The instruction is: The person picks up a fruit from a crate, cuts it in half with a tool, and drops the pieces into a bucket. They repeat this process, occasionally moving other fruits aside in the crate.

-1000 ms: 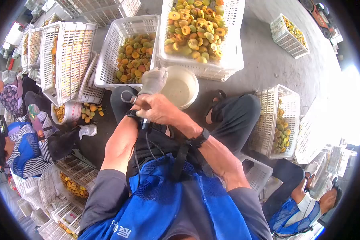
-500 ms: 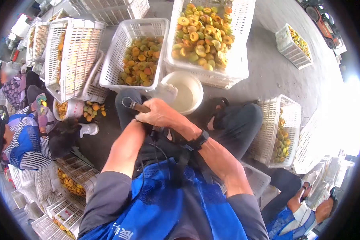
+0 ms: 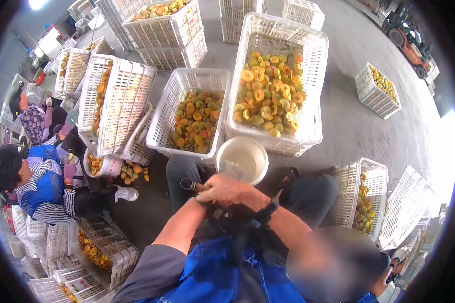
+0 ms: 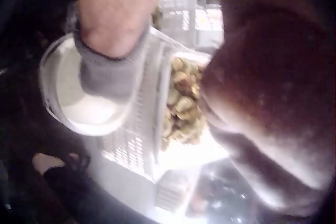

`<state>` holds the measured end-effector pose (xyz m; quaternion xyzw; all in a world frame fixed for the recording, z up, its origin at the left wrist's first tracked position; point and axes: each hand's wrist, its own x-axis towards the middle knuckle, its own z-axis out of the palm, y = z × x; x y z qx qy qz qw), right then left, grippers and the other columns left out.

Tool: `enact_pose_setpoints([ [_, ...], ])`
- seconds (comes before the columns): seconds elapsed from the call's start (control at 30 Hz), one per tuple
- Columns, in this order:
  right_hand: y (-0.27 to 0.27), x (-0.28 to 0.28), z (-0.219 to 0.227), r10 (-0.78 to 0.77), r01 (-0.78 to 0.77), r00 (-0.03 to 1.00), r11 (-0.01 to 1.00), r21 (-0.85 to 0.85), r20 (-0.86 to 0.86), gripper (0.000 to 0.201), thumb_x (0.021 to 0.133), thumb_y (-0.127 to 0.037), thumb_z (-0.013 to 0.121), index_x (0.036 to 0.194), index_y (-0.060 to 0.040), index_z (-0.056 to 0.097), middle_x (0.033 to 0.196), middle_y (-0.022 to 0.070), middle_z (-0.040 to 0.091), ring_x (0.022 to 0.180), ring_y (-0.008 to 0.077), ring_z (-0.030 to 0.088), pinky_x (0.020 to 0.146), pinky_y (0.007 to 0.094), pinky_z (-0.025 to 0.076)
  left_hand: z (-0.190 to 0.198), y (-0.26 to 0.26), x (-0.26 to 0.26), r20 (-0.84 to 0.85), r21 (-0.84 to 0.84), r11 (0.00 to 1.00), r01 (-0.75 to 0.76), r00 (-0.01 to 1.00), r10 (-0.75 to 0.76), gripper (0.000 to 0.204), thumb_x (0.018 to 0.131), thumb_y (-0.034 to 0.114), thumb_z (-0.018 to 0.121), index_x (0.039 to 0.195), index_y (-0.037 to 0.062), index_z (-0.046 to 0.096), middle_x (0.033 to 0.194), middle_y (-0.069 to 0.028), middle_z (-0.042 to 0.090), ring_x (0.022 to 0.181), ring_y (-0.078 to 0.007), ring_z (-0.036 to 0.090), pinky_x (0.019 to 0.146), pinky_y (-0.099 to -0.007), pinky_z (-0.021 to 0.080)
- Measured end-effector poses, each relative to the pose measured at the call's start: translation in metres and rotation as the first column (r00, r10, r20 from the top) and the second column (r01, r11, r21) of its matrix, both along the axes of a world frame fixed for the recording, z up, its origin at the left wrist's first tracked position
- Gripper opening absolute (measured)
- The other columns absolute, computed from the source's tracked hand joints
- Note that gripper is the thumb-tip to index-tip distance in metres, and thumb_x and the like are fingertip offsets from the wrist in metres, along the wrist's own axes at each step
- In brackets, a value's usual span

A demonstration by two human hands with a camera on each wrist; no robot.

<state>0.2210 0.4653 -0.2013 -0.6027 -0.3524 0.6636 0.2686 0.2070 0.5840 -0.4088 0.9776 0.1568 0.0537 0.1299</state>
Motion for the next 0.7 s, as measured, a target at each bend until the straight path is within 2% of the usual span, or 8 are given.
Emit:
enact_pose_setpoints([
  [0.2, -0.008, -0.008, 0.022, 0.009, 0.004, 0.996, 0.990, 0.142, -0.092, 0.029, 0.090, -0.027, 0.065, 0.099, 0.0003, 0.071, 0.066, 0.0059, 0.062, 0.053, 0.0152, 0.060, 0.047, 0.0312, 0.050, -0.011, -0.001, 0.005, 0.060, -0.252, 0.961, -0.112, 0.990, 0.131, 0.025, 0.095, 0.026, 0.063, 0.078, 0.0071, 0.067, 0.068, -0.0009, 0.064, 0.057, -0.0146, 0.058, 0.054, -0.0341, 0.046],
  [0.3, -0.006, -0.005, -0.028, -0.152, -0.029, 0.945, 0.842, 0.538, 0.290, 0.034, 0.090, -0.033, 0.068, 0.103, -0.0012, 0.073, 0.085, 0.0061, 0.069, 0.074, 0.0131, 0.067, 0.062, 0.0286, 0.053, -0.020, 0.007, 0.009, 0.093, -0.491, 0.848, -0.200, 0.956, 0.279, 0.025, 0.094, 0.025, 0.063, 0.077, 0.0070, 0.067, 0.067, -0.0002, 0.063, 0.057, -0.0137, 0.058, 0.054, -0.0336, 0.045],
  [0.4, -0.017, 0.019, 0.001, -0.422, 0.345, 0.861, 0.895, 0.282, 0.284, 0.032, 0.090, -0.032, 0.072, 0.102, -0.0018, 0.073, 0.097, 0.0030, 0.070, 0.082, 0.0112, 0.066, 0.067, 0.0272, 0.052, -0.029, 0.032, 0.021, 0.146, -0.772, 0.605, -0.195, 0.871, 0.468, 0.026, 0.094, 0.025, 0.064, 0.076, 0.0068, 0.066, 0.066, 0.0005, 0.062, 0.056, -0.0127, 0.057, 0.053, -0.0330, 0.045],
  [0.47, -0.032, 0.042, -0.023, -0.659, 0.626, 0.751, 0.693, 0.357, -0.038, 0.019, 0.096, -0.023, 0.069, 0.090, -0.0060, 0.065, 0.066, -0.0037, 0.055, 0.049, 0.0053, 0.046, 0.042, 0.0241, 0.034, -0.014, 0.054, 0.026, 0.292, -0.794, 0.600, -0.092, 0.809, 0.510, 0.023, 0.092, 0.019, 0.066, 0.074, 0.0055, 0.064, 0.066, 0.0048, 0.055, 0.058, -0.0063, 0.048, 0.050, -0.0283, 0.039],
  [0.5, -0.038, 0.049, 0.000, -0.744, 0.718, 0.667, 0.629, 0.300, -0.037, 0.018, 0.097, -0.023, 0.069, 0.091, -0.0066, 0.065, 0.065, -0.0040, 0.055, 0.048, 0.0051, 0.045, 0.042, 0.0243, 0.033, 0.059, 0.050, 0.019, 0.184, -0.908, 0.412, -0.071, 0.817, 0.546, 0.031, 0.096, 0.022, 0.059, 0.074, 0.0015, 0.065, 0.061, -0.0056, 0.063, 0.057, -0.0156, 0.061, 0.052, -0.0368, 0.045],
  [0.6, -0.072, 0.076, 0.015, -0.845, 0.761, 0.534, 0.487, 0.428, 0.012, 0.019, 0.097, -0.019, 0.068, 0.082, -0.0069, 0.067, 0.068, -0.0067, 0.054, 0.057, 0.0038, 0.047, 0.049, 0.0240, 0.033, 0.150, 0.055, 0.013, 0.384, -0.923, 0.229, 0.308, 0.762, 0.522, 0.024, 0.095, 0.008, 0.054, 0.072, 0.0052, 0.061, 0.068, 0.0001, 0.058, 0.059, -0.0074, 0.051, 0.051, -0.0268, 0.040],
  [0.67, -0.101, 0.087, 0.029, -0.904, 0.729, 0.397, 0.417, 0.542, 0.161, 0.024, 0.100, -0.025, 0.065, 0.088, -0.0041, 0.065, 0.067, -0.0087, 0.051, 0.057, 0.0035, 0.045, 0.048, 0.0241, 0.035, 0.170, 0.060, 0.015, 0.268, -0.963, 0.155, 0.222, 0.702, 0.660, 0.019, 0.098, 0.014, 0.058, 0.101, 0.0011, 0.072, 0.083, -0.0053, 0.069, 0.068, -0.0116, 0.063, 0.060, -0.0277, 0.052],
  [0.7, -0.116, 0.092, 0.042, -0.925, 0.777, 0.380, 0.308, 0.549, -0.019, 0.023, 0.100, -0.025, 0.065, 0.090, -0.0038, 0.065, 0.066, -0.0087, 0.051, 0.056, 0.0026, 0.045, 0.048, 0.0232, 0.035, 0.188, 0.061, 0.006, 0.183, -0.980, 0.061, 0.189, 0.737, 0.651, 0.025, 0.099, 0.015, 0.060, 0.117, 0.0010, 0.070, 0.090, -0.0063, 0.071, 0.073, -0.0127, 0.067, 0.067, -0.0276, 0.056],
])
